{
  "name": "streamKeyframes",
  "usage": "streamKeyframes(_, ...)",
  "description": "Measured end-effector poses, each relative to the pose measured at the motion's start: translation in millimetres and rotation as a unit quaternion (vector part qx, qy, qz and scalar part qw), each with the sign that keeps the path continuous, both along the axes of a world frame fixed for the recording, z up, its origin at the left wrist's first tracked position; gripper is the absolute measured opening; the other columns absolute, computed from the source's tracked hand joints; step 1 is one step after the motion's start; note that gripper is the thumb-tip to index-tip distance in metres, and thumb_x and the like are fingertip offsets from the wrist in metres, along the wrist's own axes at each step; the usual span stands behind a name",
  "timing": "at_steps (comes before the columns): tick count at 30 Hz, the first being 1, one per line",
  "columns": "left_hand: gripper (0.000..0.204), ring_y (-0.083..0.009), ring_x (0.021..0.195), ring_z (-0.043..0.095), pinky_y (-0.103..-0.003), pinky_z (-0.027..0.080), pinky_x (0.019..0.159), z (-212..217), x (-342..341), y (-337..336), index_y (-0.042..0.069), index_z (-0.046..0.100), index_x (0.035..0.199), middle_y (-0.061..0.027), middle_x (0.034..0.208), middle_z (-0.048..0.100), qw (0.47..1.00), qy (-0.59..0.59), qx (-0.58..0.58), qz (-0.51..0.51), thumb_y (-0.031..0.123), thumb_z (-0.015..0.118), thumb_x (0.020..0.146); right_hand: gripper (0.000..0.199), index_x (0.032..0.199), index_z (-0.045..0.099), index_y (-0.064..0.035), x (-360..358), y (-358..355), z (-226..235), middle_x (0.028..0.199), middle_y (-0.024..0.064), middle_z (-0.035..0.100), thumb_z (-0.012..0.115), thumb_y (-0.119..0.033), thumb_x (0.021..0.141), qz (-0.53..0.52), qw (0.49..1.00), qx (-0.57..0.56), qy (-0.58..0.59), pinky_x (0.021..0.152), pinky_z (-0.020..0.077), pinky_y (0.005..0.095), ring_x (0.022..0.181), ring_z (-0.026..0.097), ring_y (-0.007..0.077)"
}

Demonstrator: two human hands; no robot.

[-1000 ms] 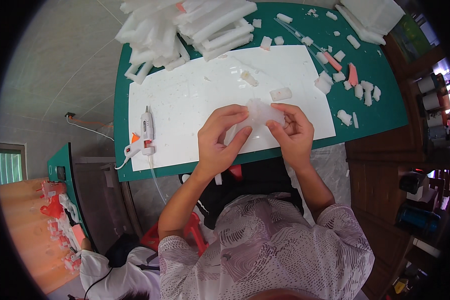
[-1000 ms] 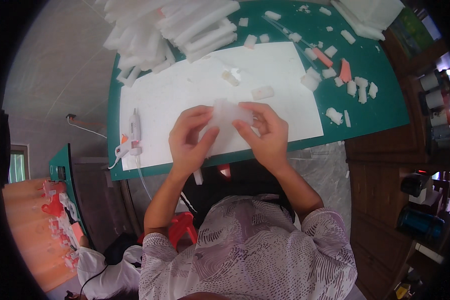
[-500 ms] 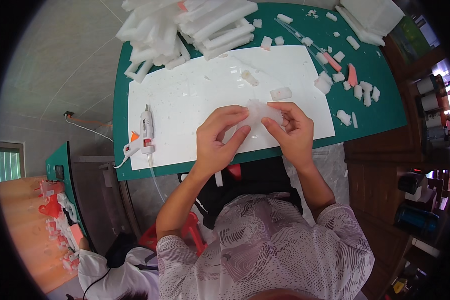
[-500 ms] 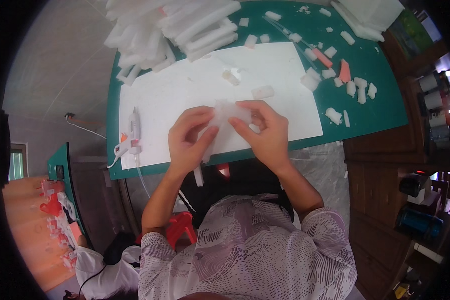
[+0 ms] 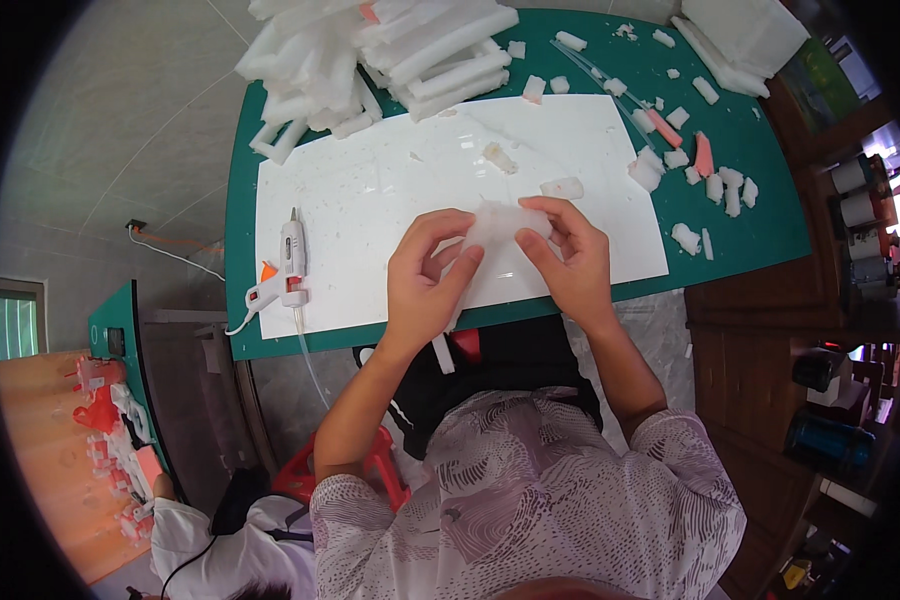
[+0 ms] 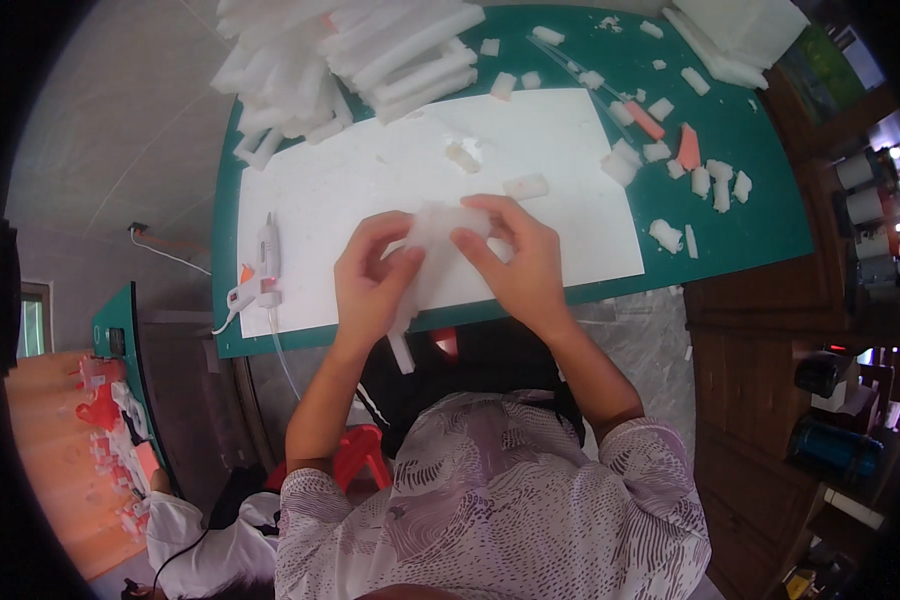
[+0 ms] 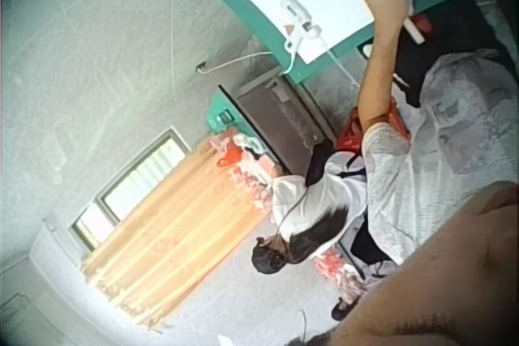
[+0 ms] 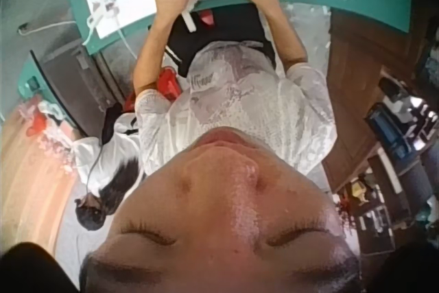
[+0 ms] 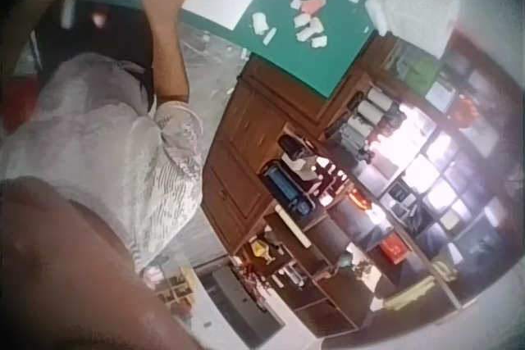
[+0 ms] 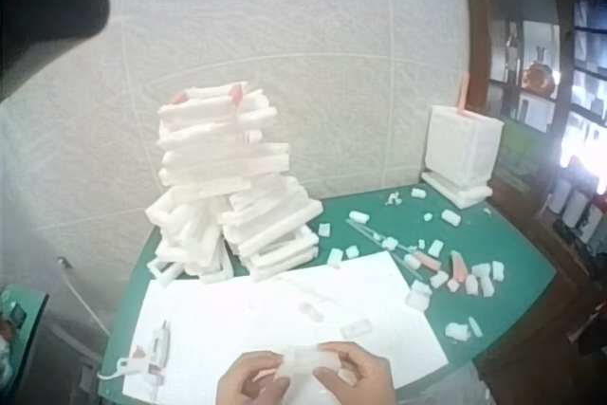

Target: The person applies hot glue to foam pieces using a hot glue gun and joins the foam pieces together by hand.

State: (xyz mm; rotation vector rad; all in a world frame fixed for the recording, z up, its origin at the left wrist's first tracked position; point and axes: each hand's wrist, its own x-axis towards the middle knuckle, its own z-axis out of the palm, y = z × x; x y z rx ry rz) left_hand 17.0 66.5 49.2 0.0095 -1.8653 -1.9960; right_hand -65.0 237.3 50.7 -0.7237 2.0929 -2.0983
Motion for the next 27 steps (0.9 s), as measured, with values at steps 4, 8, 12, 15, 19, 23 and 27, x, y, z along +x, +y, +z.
streamKeyframes(4, 0.033, -0.0203, 0.119, 0.059, -0.035, 0.053, 0.1, 4.6, 3.7, -9.9, -0.002, 0.059, 0.122, -0.0094, 0.122, 0.058, 0.997, -0.069, 0.038, -0.007, -0.01, 0.063, 0.09, 0.037, 0.125, 0.062, 0.0011, -1.4, 2.2, 4.5, 0.114, 0.0121, 0.067, 0.071, -0.005, 0.089, 0.015, 1.0, 0.002, 0.005, 0.082, 0.0542, 0.0268, 0.096, 0.064, 0.0157)
streamKeyframes(8, 0.032, -0.0203, 0.119, 0.058, -0.035, 0.053, 0.099, 4.3, 5.3, -15.1, -0.001, 0.059, 0.122, -0.0085, 0.122, 0.058, 0.996, -0.074, 0.047, -0.011, -0.008, 0.064, 0.091, 0.041, 0.126, 0.062, 0.0006, -2.2, 2.8, 7.0, 0.122, 0.0139, 0.063, 0.072, -0.002, 0.086, 0.033, 0.998, 0.011, 0.045, 0.082, 0.0554, 0.027, 0.101, 0.063, 0.0175)
streamKeyframes(12, 0.032, -0.0192, 0.115, 0.06, -0.033, 0.055, 0.096, 3.8, 7.2, -15.3, -0.001, 0.059, 0.121, -0.0088, 0.121, 0.06, 0.996, -0.081, 0.043, -0.001, -0.007, 0.065, 0.09, 0.049, 0.129, 0.059, 0.0008, -0.4, -2.7, 6.0, 0.127, 0.0153, 0.059, 0.072, 0.002, 0.083, 0.036, 0.995, 0.028, 0.088, 0.082, 0.0568, 0.0279, 0.107, 0.061, 0.0203)
streamKeyframes(15, 0.032, -0.0173, 0.112, 0.061, -0.031, 0.054, 0.093, 9.6, 3.7, -12.8, -0.001, 0.058, 0.122, -0.0094, 0.121, 0.061, 0.992, -0.102, 0.075, -0.01, -0.007, 0.064, 0.091, 0.053, 0.133, 0.055, 0.0008, 0.2, 0.6, 7.1, 0.128, 0.015, 0.059, 0.072, 0.003, 0.082, 0.027, 0.996, 0.027, 0.075, 0.083, 0.0571, 0.0285, 0.11, 0.06, 0.0214)
streamKeyframes(19, 0.034, -0.0139, 0.11, 0.062, -0.025, 0.051, 0.087, 11.5, -4.5, -21.7, 0.001, 0.056, 0.126, -0.0094, 0.124, 0.059, 0.988, -0.11, 0.108, 0.029, -0.003, 0.063, 0.093, 0.051, 0.131, 0.054, 0.0005, 2.7, -1.9, -1.5, 0.124, 0.0148, 0.059, 0.072, 0.001, 0.083, 0.002, 0.999, -0.007, 0.033, 0.079, 0.0568, 0.0296, 0.109, 0.061, 0.0226)
streamKeyframes(23, 0.035, -0.0096, 0.099, 0.061, -0.021, 0.049, 0.081, -1.5, -26.2, -44.7, 0.004, 0.053, 0.127, -0.0061, 0.126, 0.053, 0.972, -0.046, 0.21, 0.095, 0.002, 0.064, 0.094, 0.046, 0.123, 0.056, 0.0006, 34.1, -4.9, -18.3, 0.118, 0.0167, 0.058, 0.075, -0.005, 0.082, 0.012, 0.995, 0.077, 0.058, 0.079, 0.0548, 0.0336, 0.105, 0.061, 0.0276)
streamKeyframes(27, 0.04, -0.0106, 0.104, 0.059, -0.021, 0.048, 0.082, -2.9, -35.2, -58.1, 0.008, 0.049, 0.13, -0.0073, 0.126, 0.053, 0.958, -0.029, 0.263, 0.107, 0.004, 0.065, 0.094, 0.056, 0.118, 0.055, -0.0003, 72.7, -9.0, -20.8, 0.113, 0.0194, 0.056, 0.084, -0.024, 0.076, 0.1, 0.957, 0.183, 0.2, 0.088, 0.0478, 0.0439, 0.103, 0.057, 0.0394)
